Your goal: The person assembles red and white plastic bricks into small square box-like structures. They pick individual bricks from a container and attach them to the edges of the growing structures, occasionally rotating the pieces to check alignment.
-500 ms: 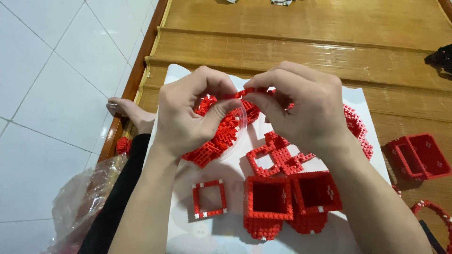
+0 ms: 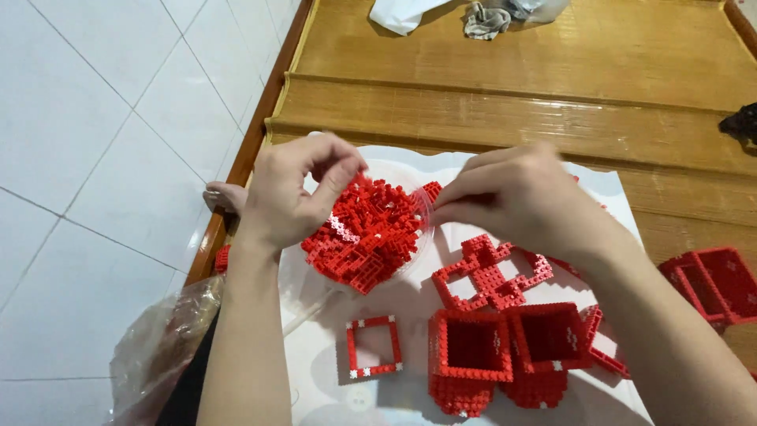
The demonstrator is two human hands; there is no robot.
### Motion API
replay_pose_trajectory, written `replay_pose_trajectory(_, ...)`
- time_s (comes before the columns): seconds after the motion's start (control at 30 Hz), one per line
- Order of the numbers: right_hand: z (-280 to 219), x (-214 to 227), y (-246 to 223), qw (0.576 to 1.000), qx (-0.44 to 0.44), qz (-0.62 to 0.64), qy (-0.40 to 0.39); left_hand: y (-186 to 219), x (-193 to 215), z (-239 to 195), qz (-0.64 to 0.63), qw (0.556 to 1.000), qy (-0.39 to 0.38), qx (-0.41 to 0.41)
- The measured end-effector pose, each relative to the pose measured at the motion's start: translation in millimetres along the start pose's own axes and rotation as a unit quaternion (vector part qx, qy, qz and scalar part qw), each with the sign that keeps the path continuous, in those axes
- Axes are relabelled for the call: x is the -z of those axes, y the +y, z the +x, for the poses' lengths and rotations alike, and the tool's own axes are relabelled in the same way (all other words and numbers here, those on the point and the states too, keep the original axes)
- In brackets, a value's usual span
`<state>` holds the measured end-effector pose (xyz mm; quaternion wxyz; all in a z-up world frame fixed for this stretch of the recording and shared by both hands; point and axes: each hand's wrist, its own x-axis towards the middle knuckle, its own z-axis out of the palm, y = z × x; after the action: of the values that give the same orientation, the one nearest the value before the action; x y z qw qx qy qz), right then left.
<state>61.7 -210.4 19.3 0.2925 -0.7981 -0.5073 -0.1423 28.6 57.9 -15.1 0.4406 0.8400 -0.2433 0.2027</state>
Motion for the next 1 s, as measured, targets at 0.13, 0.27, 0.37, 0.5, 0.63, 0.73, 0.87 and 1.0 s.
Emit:
replay_pose_trajectory(0.13,13.2,-27.4,11.7,0.976,-0.083,-0.001,-0.2,-12.0,-1.8,-1.1,0.024,0.995,0.005,0.101)
replay_pose_trajectory(0.27,23.3,-58.8,20.0,0.947,-0.136,-0.016,-0.29,-28.5,-13.6,-1.7,0.109,0.984,-0.072,0.12)
replay_pose_trajectory(0.37,36.1,-55.1,15.1,0.944,-0.077,-0.084,-0.31,-4.7,-6.1,3.5,0.161,0.968,-0.108,0.158)
replay_pose_trajectory(0.5,29.9,-95.5,47.5,0.93,0.003,-0.253,-0.268,-15.3,-14.1,2.9,0.265,0.943,-0.126,0.157)
replay_pose_trajectory(0.63,27.1,-113.8,62.2,0.908,-0.003,-0.289,-0.302,-30.5,-34.6,-0.6,0.354,0.87,-0.272,0.21)
replay_pose_trajectory(0.73,28.7,-113.5,62.5,0.905,-0.006,-0.284,-0.318,-34.0,-37.4,4.4,0.361,0.864,-0.283,0.209)
replay_pose_trajectory(0.87,29.5,-101.9,48.6,0.915,-0.01,-0.254,-0.314,-15.4,-21.9,13.8,0.321,0.878,-0.295,0.197)
replay_pose_trajectory(1.0,27.8,-101.4,49.5,0.93,-0.03,-0.213,-0.298,-25.3,-6.0,2.2,0.264,0.936,-0.218,0.077)
